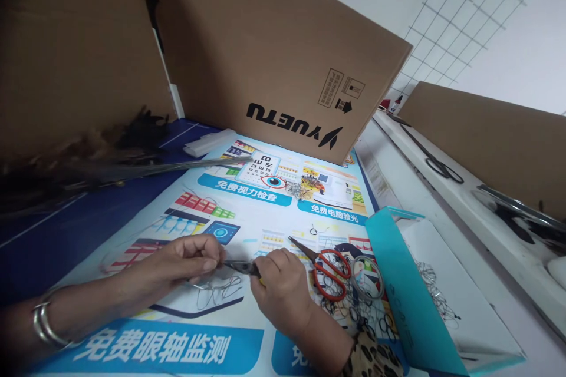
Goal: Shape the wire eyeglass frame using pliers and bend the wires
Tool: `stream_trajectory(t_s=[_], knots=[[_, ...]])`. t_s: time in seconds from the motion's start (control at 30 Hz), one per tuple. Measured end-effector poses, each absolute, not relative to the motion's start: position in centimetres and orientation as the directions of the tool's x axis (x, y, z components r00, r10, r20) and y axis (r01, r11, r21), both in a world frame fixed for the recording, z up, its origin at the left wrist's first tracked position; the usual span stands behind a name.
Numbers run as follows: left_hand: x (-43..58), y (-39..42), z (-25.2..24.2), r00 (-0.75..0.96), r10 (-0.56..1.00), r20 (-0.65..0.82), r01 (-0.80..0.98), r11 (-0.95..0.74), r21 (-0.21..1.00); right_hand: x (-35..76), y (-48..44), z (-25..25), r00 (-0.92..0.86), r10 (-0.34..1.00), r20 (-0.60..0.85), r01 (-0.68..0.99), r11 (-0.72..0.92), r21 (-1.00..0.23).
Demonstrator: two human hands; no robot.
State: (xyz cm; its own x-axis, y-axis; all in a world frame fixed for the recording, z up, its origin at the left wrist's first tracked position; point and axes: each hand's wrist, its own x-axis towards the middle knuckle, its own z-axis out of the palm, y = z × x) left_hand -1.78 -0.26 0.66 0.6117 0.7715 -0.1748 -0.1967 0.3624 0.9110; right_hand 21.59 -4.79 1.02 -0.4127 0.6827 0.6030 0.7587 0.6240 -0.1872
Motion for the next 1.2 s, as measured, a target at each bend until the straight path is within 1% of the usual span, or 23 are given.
stream_trajectory(t_s=[0.23, 0.33, 0.43, 0.53, 0.63, 0.9, 1.07, 1.2], knots=[[-1.7, -0.5, 0.7, 0.612, 0.775, -0.158, -0.191, 0.339, 0.921, 21.3, -4.8, 0.7, -0.341, 0.794, 0.503, 0.723, 0.563, -0.4], [-1.7, -0.5, 1.0, 0.609, 0.777, -0.156, -0.197, 0.339, 0.92, 21.1, -4.8, 1.0, -0.343, 0.83, 0.439, 0.72, 0.533, -0.445], [-1.7, -0.5, 1.1, 0.615, 0.772, -0.159, -0.188, 0.34, 0.922, 21.0, -4.8, 1.2, -0.344, 0.832, 0.436, 0.713, 0.533, -0.455], [-1.8, -0.5, 1.0, 0.62, 0.763, -0.182, -0.171, 0.357, 0.918, 21.1, -4.8, 1.2, -0.35, 0.815, 0.462, 0.721, 0.549, -0.422], [-1.8, -0.4, 0.8, 0.628, 0.76, -0.169, -0.163, 0.341, 0.926, 21.2, -4.9, 1.2, -0.383, 0.794, 0.472, 0.743, 0.569, -0.353], [-1.9, -0.1, 0.2, 0.63, 0.769, -0.11, -0.147, 0.256, 0.955, 21.3, -5.1, 2.1, -0.449, 0.785, 0.426, 0.811, 0.558, -0.174], [-1.6, 0.1, 0.1, 0.621, 0.78, -0.071, -0.119, 0.183, 0.976, 21.1, -5.3, 3.2, -0.484, 0.797, 0.362, 0.831, 0.548, -0.097], [-1.4, 0.5, -0.4, 0.625, 0.779, -0.05, -0.142, 0.177, 0.974, 20.8, -5.3, 4.1, -0.503, 0.807, 0.311, 0.845, 0.535, -0.021]])
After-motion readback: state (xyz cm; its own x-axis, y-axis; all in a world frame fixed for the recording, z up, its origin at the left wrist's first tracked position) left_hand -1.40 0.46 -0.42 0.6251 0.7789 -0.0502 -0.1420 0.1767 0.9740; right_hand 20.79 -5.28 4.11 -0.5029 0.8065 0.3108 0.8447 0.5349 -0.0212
